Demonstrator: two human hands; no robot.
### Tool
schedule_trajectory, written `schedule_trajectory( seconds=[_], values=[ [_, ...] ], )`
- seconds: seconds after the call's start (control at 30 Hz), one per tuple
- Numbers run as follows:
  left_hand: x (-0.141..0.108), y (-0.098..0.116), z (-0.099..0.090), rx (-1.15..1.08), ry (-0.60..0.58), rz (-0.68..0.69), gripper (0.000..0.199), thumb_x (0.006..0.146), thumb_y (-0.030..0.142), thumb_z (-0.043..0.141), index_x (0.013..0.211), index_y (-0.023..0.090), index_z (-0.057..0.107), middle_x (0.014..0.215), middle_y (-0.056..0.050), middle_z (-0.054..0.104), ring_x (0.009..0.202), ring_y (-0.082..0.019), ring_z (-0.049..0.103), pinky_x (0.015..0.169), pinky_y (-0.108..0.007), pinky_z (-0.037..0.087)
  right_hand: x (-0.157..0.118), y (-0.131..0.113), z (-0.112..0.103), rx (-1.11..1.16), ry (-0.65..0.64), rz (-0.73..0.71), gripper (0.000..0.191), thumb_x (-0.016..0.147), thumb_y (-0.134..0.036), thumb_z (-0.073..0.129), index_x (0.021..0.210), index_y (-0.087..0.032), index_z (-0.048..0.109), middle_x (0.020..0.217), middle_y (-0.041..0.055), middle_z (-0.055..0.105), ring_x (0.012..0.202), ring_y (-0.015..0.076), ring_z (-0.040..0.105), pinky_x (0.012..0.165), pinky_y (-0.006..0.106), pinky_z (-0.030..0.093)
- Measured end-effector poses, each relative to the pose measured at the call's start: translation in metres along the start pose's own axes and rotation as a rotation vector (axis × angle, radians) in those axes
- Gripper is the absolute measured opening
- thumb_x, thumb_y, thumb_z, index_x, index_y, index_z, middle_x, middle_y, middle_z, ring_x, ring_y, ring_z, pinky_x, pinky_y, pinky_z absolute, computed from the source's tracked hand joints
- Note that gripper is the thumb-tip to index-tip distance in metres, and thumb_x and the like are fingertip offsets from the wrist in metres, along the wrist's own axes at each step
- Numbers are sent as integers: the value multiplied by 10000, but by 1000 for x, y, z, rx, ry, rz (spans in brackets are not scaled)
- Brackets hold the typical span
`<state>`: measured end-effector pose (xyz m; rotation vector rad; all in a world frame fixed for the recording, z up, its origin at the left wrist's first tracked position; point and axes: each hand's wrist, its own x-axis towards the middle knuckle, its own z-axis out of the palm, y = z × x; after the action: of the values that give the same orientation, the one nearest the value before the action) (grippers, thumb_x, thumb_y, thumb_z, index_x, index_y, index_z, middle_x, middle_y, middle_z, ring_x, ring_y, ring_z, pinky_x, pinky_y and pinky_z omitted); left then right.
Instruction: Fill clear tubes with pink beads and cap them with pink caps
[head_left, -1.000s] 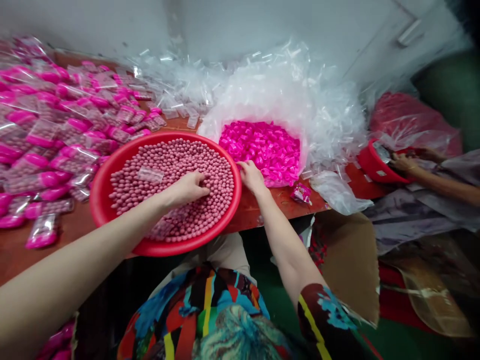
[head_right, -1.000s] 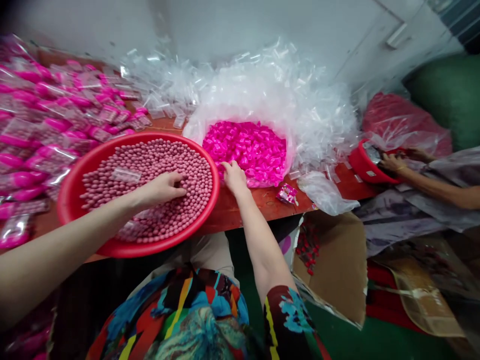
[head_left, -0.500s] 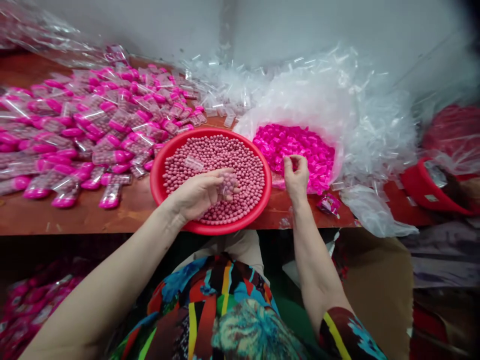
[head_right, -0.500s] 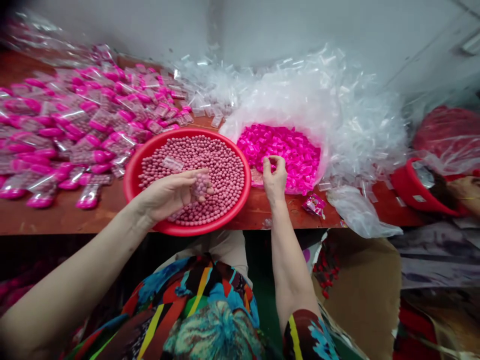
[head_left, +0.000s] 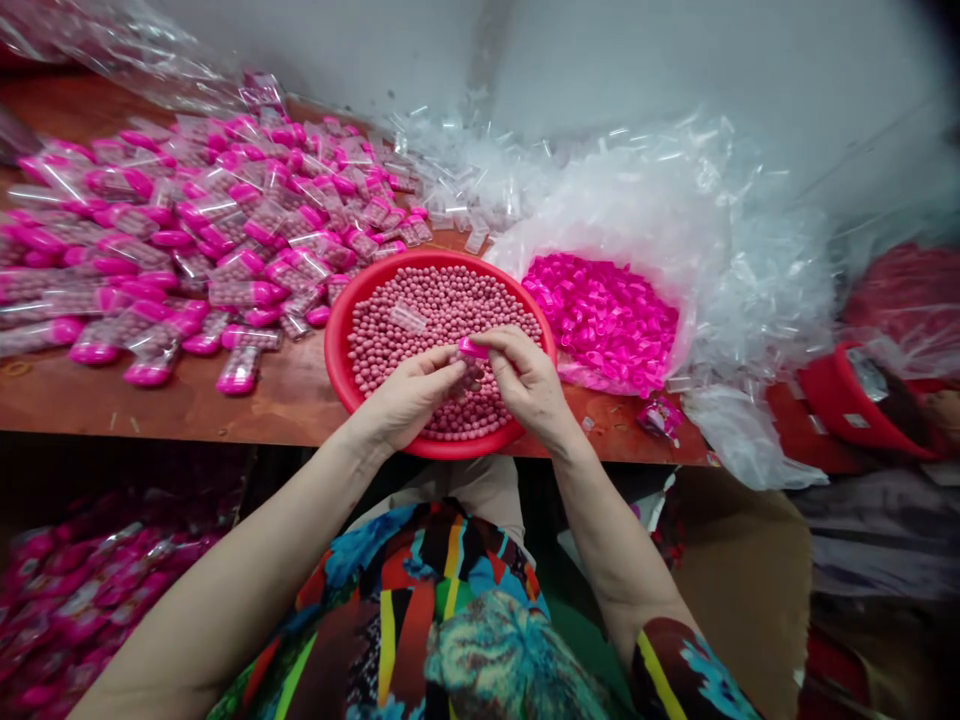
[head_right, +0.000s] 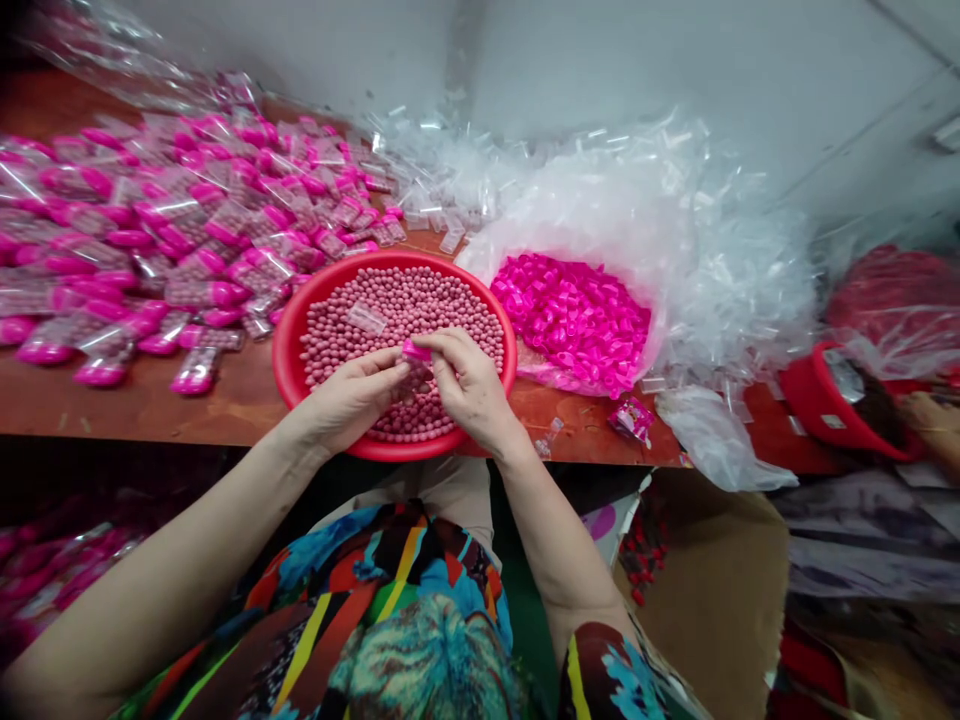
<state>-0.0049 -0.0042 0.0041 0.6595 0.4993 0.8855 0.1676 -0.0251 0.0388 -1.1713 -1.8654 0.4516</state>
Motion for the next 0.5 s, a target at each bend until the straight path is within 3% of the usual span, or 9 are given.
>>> schedule_trajectory(
  seconds=[0.13, 0.3, 0.5],
  values=[
    [1, -3, -1, 29, 18, 13, 321, 772, 294, 878, 1054, 164, 802, 980, -59, 754, 882, -144, 671, 804, -241, 496, -4, 2, 7, 3, 112, 64, 203, 1011, -266, 555, 1138, -249, 713, 1152, 62, 753, 1095, 208, 695, 1008, 411, 573],
    [2, -3, -1, 24, 3, -2, 322, 764, 338, 886, 1023, 163, 807, 952, -62, 755, 835, -147, 669, 788, -265, 531, -6, 4, 11, 29, 134, 82, 125, 980, -260, 627, 1032, -252, 740, 1058, 47, 749, 1038, 206, 697, 961, 397, 585],
    [2, -3, -1, 8, 4, -29, 349, 763, 372, 891, 1022, 158, 798, 868, -47, 718, 708, -113, 630, 623, -220, 487, -7, 3, 14, -4, 136, 51, 128, 970, -221, 621, 991, -245, 745, 1038, 60, 725, 1030, 205, 686, 953, 409, 582]
  ],
)
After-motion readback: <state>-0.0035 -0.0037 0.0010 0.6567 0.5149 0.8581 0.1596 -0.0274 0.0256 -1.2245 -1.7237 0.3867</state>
